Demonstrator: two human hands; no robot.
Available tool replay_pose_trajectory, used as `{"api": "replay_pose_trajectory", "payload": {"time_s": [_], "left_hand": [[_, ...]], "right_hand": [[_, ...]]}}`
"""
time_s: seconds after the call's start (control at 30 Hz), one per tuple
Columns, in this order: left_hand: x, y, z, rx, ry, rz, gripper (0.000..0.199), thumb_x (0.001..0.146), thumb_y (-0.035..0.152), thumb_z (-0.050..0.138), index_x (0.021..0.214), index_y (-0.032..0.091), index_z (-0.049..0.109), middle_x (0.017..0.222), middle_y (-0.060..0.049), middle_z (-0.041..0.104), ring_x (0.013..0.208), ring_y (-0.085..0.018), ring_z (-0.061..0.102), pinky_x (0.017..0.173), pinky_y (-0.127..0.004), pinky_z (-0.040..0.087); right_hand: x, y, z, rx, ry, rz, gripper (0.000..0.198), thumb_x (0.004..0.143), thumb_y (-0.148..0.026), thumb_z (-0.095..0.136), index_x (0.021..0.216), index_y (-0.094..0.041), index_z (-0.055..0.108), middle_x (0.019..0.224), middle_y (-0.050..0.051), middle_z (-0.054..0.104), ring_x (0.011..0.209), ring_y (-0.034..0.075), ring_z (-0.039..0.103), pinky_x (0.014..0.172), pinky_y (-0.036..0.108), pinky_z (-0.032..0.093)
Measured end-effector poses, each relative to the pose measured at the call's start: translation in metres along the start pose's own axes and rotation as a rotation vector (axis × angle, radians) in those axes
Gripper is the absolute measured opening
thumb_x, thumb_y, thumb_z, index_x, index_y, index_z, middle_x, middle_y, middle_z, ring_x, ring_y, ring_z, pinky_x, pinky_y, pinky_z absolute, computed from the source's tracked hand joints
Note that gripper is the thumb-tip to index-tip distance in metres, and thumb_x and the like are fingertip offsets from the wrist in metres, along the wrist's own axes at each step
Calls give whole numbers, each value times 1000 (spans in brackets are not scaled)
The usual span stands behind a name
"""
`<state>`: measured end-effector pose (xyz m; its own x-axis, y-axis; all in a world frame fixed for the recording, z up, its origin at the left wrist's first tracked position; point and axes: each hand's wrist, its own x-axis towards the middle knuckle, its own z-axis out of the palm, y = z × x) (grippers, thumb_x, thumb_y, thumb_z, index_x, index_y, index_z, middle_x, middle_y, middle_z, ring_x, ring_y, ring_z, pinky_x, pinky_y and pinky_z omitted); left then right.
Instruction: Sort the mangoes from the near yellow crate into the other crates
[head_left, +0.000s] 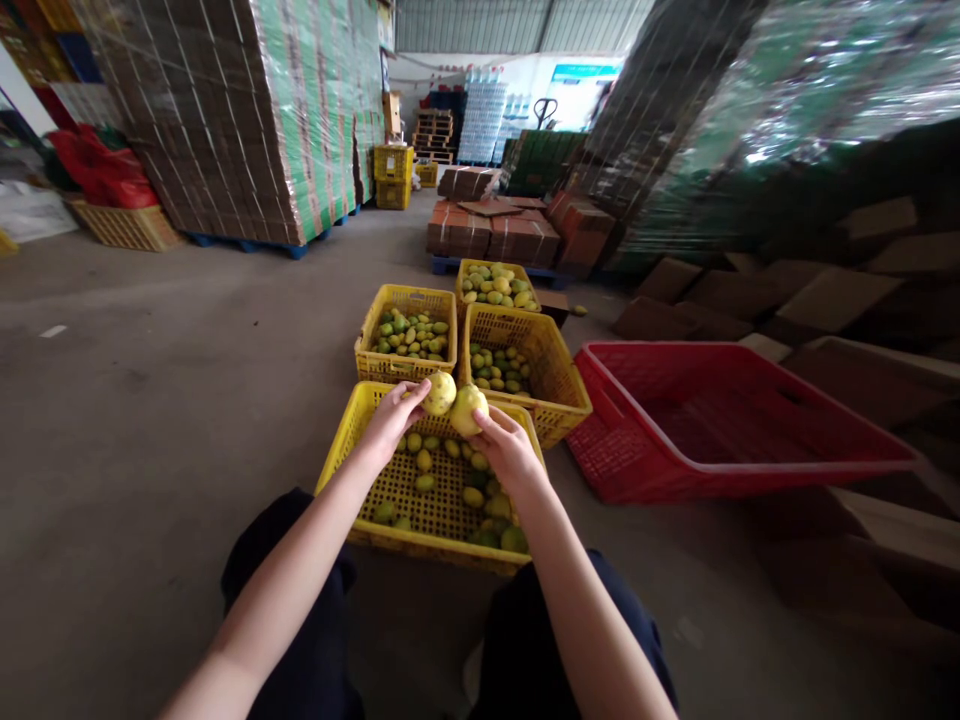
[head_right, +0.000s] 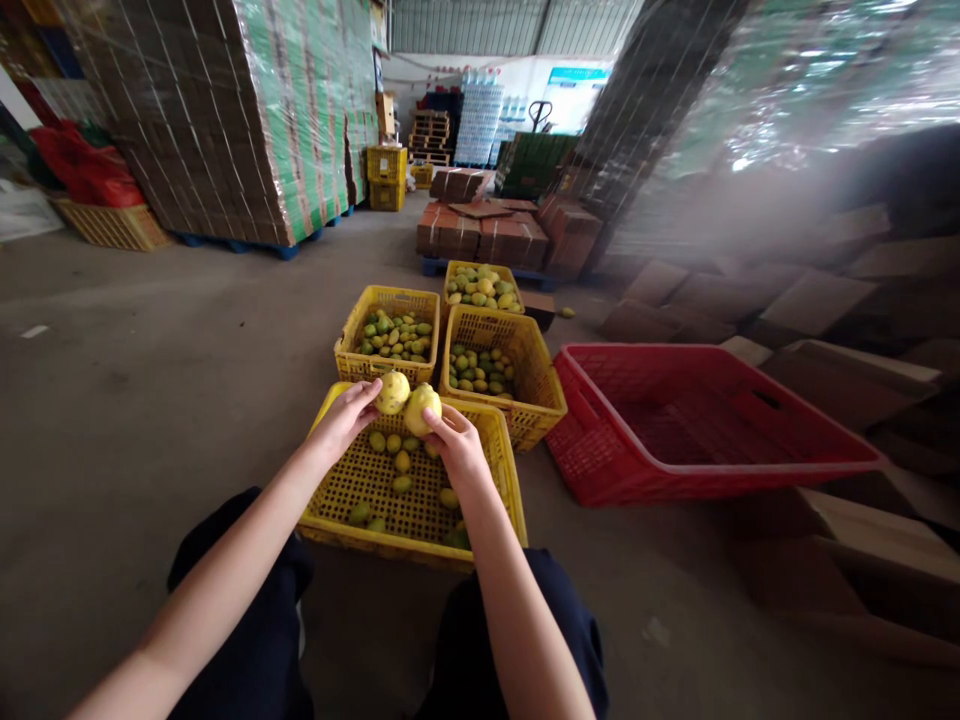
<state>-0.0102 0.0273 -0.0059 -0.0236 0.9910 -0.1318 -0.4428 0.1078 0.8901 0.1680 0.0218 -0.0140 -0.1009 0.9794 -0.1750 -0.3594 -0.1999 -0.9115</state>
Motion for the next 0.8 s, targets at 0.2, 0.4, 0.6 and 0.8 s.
{"api": "replay_pose_trajectory", "payload": {"time_s": [0.2,0.4,0.6,0.8], "left_hand": [[0,1,-4,-48,22,-8,34,70,44,82,84,17,68,95,-6,70,91,-17,64,82,-28,49],[-1,0,-5,-2,79,34,35,71,45,81,82,16,67,88,-6,71,87,-17,67,82,-31,54],[-8,5,1,103,139,94,33,67,39,84,89,16,75,100,-9,74,98,-21,67,83,-33,55],[-9,3,3,137,15,48,31,64,39,86,87,20,75,97,-6,73,97,-22,65,88,-35,54]], "right_hand": [[1,3,-1,32,-20,-50,41,50,-46,90,80,-23,74,80,0,73,81,19,67,75,29,53],[1,5,-4,44,-39,-10,45,53,-45,89,89,-23,75,81,1,73,81,18,68,81,32,53],[1,6,0,61,-23,21,46,51,-44,90,89,-24,75,81,1,75,79,21,72,81,37,57],[-2,8,3,-13,-51,-23,40,53,-39,89,90,-28,77,93,-1,76,89,21,71,81,35,58]]}}
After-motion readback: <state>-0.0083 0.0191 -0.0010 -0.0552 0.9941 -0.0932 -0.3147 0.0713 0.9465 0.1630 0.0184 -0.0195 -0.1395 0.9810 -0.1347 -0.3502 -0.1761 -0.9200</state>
